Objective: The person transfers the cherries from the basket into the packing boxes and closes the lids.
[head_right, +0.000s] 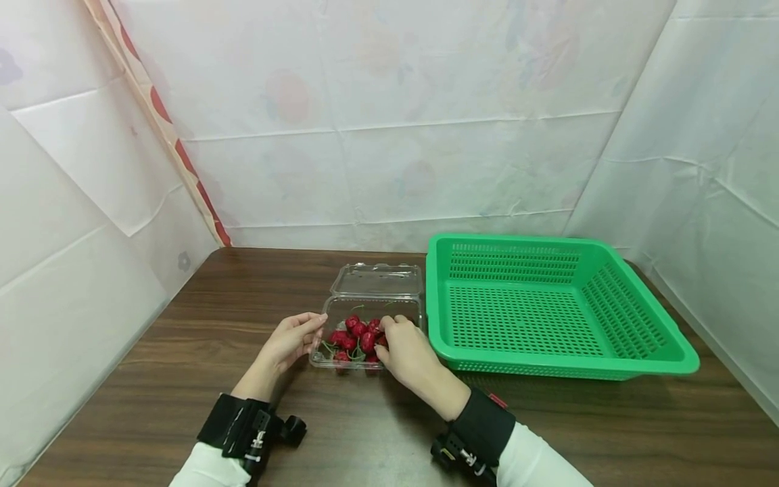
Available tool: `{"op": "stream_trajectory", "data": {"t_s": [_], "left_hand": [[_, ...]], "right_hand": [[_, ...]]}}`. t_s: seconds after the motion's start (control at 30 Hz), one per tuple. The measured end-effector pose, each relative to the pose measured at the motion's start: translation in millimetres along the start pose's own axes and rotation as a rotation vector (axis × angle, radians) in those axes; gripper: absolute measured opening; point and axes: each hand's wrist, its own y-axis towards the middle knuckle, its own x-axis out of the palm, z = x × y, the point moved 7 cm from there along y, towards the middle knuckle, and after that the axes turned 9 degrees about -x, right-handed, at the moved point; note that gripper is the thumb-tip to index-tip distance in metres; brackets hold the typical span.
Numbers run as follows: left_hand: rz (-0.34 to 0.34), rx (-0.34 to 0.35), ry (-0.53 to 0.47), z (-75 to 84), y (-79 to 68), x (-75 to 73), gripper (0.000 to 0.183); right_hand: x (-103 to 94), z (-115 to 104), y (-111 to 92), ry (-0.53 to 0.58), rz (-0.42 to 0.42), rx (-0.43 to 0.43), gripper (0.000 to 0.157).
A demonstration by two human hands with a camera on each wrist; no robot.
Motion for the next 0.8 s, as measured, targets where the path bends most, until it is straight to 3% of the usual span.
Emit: {"op": "stream_trajectory", "data": {"t_s": [0.47, 0.8], "left_hand": [[-0.01, 0.001, 0.028, -0.9, -1.2, -4.0, 0.023], [-0.048, 0.007, 0.116, 0.7, -10.4, -5.5, 0.027]], "right_hand": [[-22.6, -24.8, -11.7, 0.036, 0.101, -0.118, 0.016], [-32.2, -26.1, -34.9, 0.126, 0.143, -0.137, 0.012]]}}
